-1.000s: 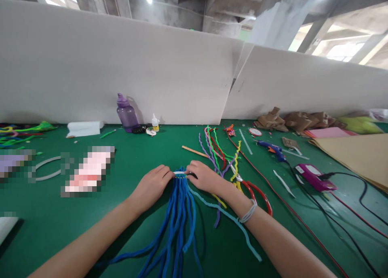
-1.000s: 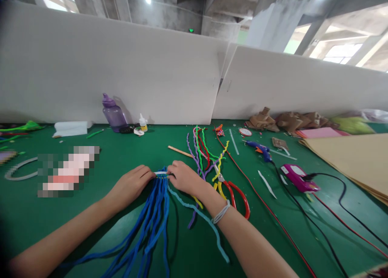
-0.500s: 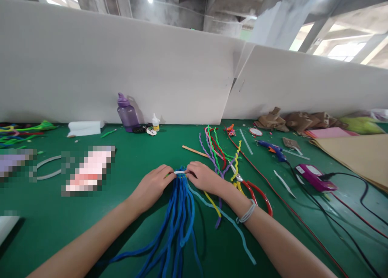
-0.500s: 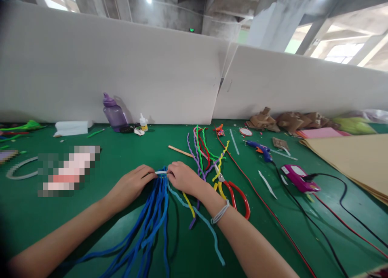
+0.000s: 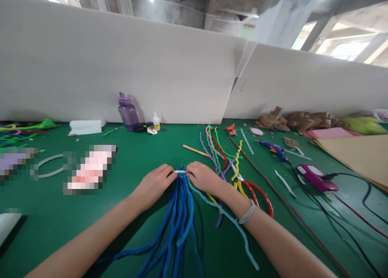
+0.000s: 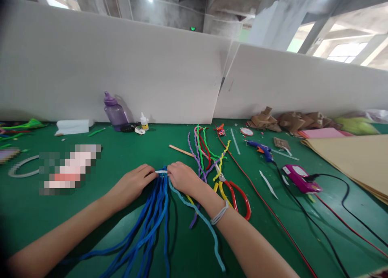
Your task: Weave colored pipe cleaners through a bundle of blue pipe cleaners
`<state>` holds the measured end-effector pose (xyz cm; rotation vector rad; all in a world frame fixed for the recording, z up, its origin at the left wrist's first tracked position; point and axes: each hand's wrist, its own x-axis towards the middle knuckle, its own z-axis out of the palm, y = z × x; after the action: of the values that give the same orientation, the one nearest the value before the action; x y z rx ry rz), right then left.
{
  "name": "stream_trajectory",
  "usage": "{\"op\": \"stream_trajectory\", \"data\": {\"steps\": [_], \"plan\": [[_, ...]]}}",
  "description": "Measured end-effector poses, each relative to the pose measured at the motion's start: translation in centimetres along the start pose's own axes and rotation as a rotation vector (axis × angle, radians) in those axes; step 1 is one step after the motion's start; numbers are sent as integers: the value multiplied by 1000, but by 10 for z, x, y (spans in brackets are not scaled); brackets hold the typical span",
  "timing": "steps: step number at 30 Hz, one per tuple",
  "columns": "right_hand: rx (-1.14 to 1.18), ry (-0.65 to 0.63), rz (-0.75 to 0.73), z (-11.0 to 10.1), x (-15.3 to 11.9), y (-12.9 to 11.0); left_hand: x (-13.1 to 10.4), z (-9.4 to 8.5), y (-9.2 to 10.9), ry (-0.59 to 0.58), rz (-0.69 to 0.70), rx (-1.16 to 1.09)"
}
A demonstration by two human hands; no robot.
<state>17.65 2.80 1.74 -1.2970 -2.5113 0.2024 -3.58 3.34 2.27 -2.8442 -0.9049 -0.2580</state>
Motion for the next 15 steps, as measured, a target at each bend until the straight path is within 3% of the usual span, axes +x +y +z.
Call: {"op": "stream_trajectory", "data": {"steps": [15], "plan": [[123,33,105,-3,2,-5,-3,2,-2,46,29,-38]]}}
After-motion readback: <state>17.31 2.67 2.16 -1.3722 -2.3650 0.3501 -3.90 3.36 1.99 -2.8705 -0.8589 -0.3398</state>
